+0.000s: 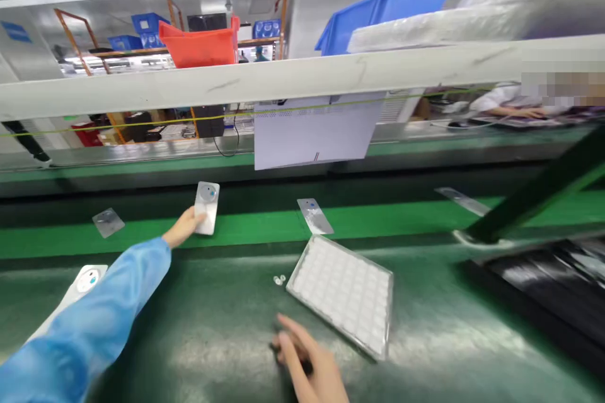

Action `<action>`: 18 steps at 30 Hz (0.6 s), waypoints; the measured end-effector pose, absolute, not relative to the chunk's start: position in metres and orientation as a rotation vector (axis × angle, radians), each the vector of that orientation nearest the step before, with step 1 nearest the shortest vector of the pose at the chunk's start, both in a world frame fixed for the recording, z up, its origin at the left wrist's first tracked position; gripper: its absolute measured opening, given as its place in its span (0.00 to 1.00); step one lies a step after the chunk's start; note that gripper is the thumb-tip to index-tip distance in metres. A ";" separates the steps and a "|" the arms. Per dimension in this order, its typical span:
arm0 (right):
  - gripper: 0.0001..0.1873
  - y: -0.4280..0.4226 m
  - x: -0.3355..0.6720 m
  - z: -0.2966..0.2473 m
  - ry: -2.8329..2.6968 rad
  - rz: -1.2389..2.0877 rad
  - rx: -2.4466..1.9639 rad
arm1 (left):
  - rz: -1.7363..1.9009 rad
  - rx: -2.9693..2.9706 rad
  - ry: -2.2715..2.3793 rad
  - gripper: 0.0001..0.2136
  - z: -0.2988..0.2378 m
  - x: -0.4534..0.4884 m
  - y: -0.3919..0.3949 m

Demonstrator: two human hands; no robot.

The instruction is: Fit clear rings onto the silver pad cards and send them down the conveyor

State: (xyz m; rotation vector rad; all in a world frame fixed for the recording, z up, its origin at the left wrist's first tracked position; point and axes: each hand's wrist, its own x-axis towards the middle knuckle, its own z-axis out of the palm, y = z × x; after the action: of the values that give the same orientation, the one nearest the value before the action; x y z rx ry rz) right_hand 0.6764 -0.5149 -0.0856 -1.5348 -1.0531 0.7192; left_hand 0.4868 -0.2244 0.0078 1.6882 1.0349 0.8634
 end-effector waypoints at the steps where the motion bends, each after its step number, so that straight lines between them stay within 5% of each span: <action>1: 0.34 -0.497 0.666 -0.079 -1.043 0.820 -1.508 | 0.822 1.663 1.006 0.18 -0.004 0.479 -0.246; 3: 0.39 -0.464 0.644 -0.066 -1.081 0.992 -1.442 | 0.733 1.608 0.941 0.21 -0.032 0.457 -0.300; 9: 0.28 -0.435 0.577 -0.065 -1.344 1.360 -1.326 | 0.792 1.211 0.913 0.25 -0.076 0.402 -0.395; 18: 0.21 -0.448 0.556 -0.069 -1.623 1.053 -1.429 | 0.838 0.786 0.848 0.18 -0.071 0.401 -0.371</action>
State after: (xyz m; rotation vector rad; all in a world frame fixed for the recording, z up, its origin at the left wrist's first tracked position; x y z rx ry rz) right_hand 0.5556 -0.4477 -0.0688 -1.4292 -1.6226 1.0532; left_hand 0.4009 -0.3714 -0.0711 0.7855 0.8481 0.8377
